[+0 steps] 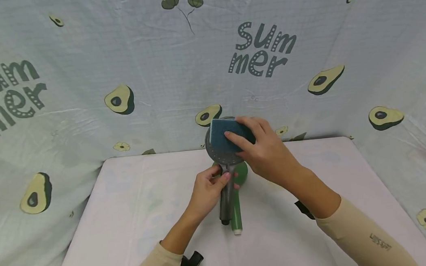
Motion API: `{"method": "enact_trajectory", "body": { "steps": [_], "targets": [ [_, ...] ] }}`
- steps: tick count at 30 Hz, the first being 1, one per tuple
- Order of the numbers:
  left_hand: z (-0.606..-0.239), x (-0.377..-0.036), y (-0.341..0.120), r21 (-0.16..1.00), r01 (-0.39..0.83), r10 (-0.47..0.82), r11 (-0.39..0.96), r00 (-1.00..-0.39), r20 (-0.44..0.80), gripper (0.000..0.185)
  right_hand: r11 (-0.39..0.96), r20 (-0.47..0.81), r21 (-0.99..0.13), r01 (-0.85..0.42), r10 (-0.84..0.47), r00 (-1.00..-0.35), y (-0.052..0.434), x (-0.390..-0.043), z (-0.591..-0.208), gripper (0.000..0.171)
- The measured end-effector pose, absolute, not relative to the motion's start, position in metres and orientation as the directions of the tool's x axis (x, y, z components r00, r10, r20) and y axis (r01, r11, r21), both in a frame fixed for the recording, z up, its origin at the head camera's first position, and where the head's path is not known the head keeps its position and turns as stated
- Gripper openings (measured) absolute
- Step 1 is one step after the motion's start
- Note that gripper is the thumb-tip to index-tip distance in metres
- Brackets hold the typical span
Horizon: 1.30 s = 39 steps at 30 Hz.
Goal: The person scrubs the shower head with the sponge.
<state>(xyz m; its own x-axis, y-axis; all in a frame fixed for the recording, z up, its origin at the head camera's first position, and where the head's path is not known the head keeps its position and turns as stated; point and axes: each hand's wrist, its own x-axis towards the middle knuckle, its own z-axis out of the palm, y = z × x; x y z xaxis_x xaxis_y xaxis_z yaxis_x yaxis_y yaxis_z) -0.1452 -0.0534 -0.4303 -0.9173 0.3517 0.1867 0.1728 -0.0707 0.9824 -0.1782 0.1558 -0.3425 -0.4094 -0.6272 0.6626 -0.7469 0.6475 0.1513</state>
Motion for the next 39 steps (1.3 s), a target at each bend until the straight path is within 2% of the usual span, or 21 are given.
{"method": "enact_trajectory", "body": {
  "steps": [10,14,20,26,39],
  "targets": [
    [-0.429,-0.145,-0.052,0.984,0.151,0.309,-0.093,-0.935,0.173,0.034,0.613,0.586,0.191,-0.766,-0.698,-0.412,0.156,-0.161,-0.366,0.067],
    [-0.430,-0.144,-0.052,0.985,0.149,0.333,-0.088,-0.927,0.170,0.036,0.664,0.623,0.174,-0.727,-0.646,-0.441,0.160,-0.166,-0.357,0.064],
    [-0.431,-0.143,-0.053,0.985,0.131,0.361,-0.116,-0.918,0.165,0.036,0.733,0.704,0.070,-0.677,-0.517,-0.487,0.172,-0.182,-0.338,0.062],
    [-0.429,-0.143,-0.056,0.983,0.135,0.339,-0.127,-0.925,0.171,0.034,0.708,0.704,0.063,-0.704,-0.531,-0.472,0.171,-0.183,-0.342,0.061],
    [-0.422,-0.151,-0.053,0.973,0.113,0.270,-0.199,-0.948,0.166,0.038,0.646,0.662,0.072,-0.760,-0.601,-0.448,0.157,-0.161,-0.385,0.070]
  ]
}}
